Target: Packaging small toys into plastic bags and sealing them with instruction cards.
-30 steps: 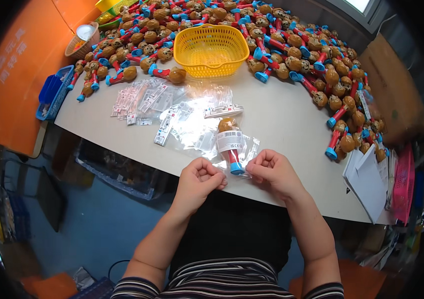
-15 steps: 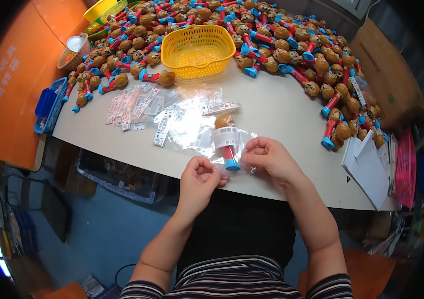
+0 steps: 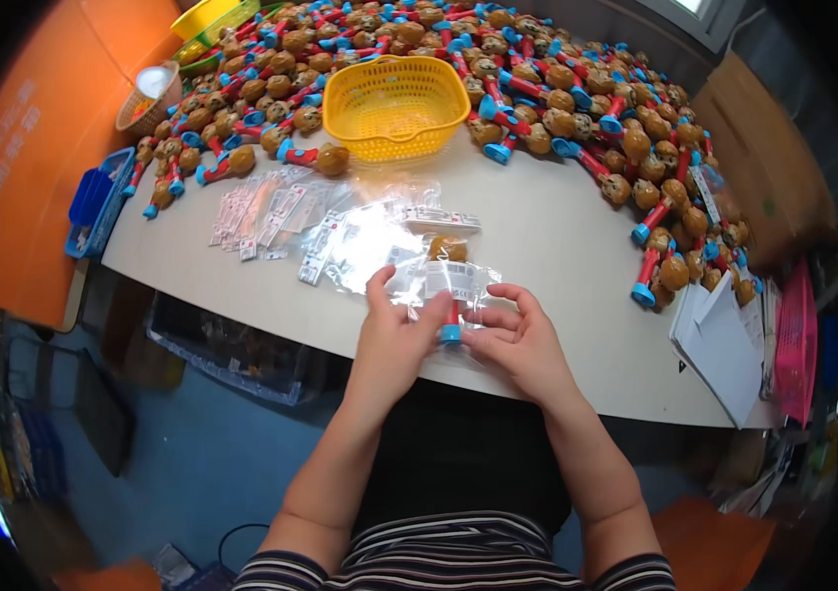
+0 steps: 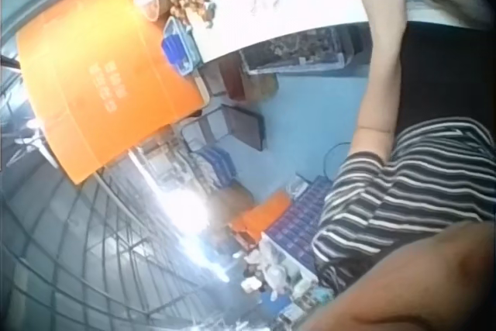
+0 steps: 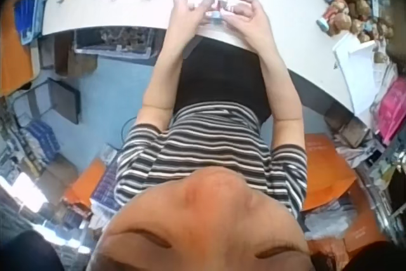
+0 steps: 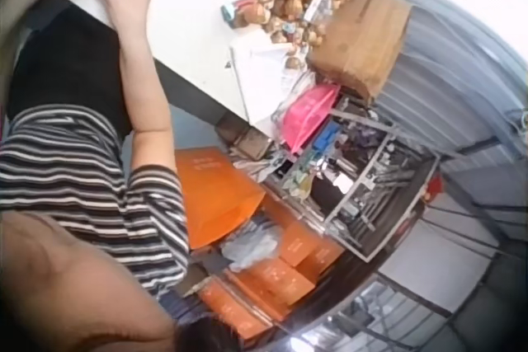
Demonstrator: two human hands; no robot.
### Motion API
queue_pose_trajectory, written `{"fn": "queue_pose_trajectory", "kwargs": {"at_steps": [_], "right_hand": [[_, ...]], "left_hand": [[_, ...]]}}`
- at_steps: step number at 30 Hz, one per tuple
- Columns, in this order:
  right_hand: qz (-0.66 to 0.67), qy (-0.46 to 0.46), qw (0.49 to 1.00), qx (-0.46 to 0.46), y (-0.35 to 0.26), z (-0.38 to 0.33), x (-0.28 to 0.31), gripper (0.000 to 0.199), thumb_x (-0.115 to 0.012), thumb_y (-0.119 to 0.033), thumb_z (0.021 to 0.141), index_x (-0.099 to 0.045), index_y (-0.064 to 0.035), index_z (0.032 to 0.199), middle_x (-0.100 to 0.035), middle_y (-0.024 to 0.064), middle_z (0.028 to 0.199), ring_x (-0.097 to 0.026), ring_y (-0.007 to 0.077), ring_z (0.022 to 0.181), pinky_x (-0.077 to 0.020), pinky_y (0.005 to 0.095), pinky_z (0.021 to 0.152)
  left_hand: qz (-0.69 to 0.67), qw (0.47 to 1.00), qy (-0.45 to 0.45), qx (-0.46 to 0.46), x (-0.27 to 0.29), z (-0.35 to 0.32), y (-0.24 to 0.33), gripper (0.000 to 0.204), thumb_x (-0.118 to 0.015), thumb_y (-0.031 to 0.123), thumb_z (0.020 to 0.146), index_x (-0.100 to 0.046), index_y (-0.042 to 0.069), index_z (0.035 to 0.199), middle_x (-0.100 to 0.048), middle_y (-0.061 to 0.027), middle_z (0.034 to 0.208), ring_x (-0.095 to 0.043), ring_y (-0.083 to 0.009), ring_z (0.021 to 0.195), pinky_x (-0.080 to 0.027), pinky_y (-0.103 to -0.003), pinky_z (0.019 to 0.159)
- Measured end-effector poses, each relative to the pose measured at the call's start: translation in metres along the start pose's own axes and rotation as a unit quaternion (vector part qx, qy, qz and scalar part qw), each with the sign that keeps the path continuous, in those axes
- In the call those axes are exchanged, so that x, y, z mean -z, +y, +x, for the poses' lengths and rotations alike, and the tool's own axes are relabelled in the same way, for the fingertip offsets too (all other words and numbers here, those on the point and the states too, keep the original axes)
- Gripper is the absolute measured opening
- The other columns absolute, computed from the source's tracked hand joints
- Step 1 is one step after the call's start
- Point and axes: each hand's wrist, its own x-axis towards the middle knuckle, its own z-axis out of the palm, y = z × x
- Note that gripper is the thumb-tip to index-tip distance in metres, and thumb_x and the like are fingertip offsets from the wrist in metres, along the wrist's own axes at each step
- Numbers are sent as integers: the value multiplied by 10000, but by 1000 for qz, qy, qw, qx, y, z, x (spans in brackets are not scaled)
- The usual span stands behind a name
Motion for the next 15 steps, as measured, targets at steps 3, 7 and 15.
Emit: {"fn": "queue_pose_trajectory", "kwargs": {"at_steps": [3, 7, 15], "right_hand": [[21, 0, 1000, 16, 6, 8, -9, 574, -738, -27, 862, -398, 17, 1323, -664, 177, 1113, -691, 196, 966, -558, 270, 826], [24, 18, 998, 59, 8, -5, -19, 498, -679, 33, 876, -432, 10, 1308, -687, 164, 1056, -690, 187, 902, -568, 275, 785], [-6, 68, 990, 120, 29, -16, 53, 214, -584, -28, 960, -539, 7, 1166, -669, 148, 967, -658, 172, 770, -573, 292, 685]], "left_hand": [[36, 997, 12, -63, -5, 22, -32, 798, -708, 248, 909, -201, -93, 1422, -667, -222, 1047, -666, -165, 880, -542, -255, 738], [-134, 988, -27, -69, 6, 0, -35, 756, -741, 78, 870, -254, 13, 1445, -674, -162, 1044, -665, -157, 923, -536, -256, 757], [-102, 889, 330, -300, 138, -76, -71, 690, -635, -94, 863, -268, 53, 1428, -584, -159, 1230, -619, -216, 1100, -519, -333, 936]]}}
